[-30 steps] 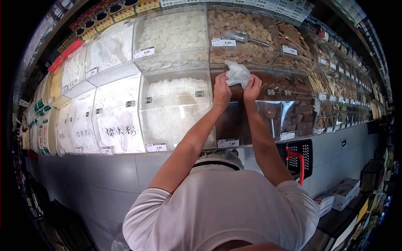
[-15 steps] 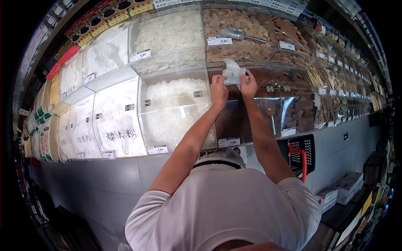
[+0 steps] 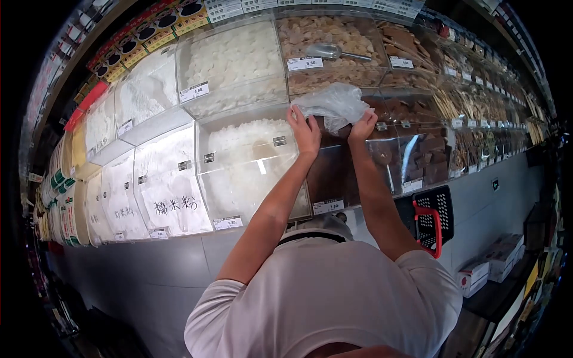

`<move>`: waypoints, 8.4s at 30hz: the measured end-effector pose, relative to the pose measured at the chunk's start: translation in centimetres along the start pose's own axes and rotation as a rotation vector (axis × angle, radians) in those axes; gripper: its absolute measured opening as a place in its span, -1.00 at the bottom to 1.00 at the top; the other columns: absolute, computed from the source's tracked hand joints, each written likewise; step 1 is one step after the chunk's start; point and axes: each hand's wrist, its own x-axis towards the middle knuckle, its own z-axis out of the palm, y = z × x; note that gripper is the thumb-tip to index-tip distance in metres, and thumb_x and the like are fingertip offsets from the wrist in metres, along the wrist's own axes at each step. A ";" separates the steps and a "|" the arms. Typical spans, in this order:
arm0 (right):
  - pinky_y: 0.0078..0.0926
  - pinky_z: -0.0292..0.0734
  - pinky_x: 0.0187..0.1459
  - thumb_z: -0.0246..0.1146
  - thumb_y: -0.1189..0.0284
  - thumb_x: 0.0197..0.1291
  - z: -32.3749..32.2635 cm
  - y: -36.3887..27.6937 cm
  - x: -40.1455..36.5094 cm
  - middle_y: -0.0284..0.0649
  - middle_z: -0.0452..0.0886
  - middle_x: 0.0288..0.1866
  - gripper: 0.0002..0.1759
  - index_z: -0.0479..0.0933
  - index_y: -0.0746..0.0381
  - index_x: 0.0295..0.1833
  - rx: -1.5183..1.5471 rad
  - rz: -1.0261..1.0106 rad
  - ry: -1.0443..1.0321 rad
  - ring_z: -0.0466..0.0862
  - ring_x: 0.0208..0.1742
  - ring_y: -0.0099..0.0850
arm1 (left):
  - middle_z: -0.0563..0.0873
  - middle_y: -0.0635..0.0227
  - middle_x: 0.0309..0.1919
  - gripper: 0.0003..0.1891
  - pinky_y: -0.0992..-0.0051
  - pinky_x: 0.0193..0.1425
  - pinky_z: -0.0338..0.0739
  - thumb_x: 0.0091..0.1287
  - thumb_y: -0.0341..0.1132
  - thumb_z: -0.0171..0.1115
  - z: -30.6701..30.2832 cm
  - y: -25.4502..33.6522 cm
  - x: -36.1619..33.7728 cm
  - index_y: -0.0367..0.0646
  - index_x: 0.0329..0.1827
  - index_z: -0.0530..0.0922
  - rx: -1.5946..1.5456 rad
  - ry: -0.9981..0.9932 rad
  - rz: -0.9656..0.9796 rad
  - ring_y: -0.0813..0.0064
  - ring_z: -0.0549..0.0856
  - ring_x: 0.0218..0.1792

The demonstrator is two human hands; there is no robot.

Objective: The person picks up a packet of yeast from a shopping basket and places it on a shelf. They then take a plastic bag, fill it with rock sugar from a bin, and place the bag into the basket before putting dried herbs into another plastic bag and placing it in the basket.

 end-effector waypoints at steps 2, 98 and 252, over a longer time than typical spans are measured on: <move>-0.29 0.40 0.01 -0.02 0.21 0.44 -0.1 0.4 0.1 -0.02 0.52 -0.13 -0.63 0.36 0.36 -0.06 0.032 0.016 0.011 0.50 -0.13 -0.24 | 0.05 -0.19 0.41 -0.26 0.23 0.46 0.13 0.32 -0.33 0.14 0.1 0.1 0.1 -0.41 0.47 0.00 0.001 0.009 0.004 -0.15 0.19 0.39; -0.46 0.52 -0.17 0.29 0.38 0.11 -0.6 -3.0 -1.8 -0.18 0.67 -0.33 -0.77 0.53 0.23 -0.12 -0.286 -0.268 -0.657 0.70 -0.22 -0.37 | 0.61 0.27 -0.19 -0.65 0.21 0.36 0.14 0.02 -0.33 0.32 -1.0 -0.5 0.5 -0.10 -0.11 0.49 -0.004 -0.416 0.086 0.19 0.56 -0.02; 0.17 0.08 0.40 0.18 0.58 0.04 -11.7 -5.7 -22.6 -0.25 0.17 0.47 -0.35 0.37 -0.06 0.31 -0.434 -1.247 -1.693 0.12 0.49 -0.12 | 0.41 0.20 0.28 -0.43 0.39 0.11 0.58 0.33 -0.59 -0.15 -42.0 2.3 -10.0 -0.08 0.44 0.20 -0.650 1.121 -0.393 0.29 0.56 0.13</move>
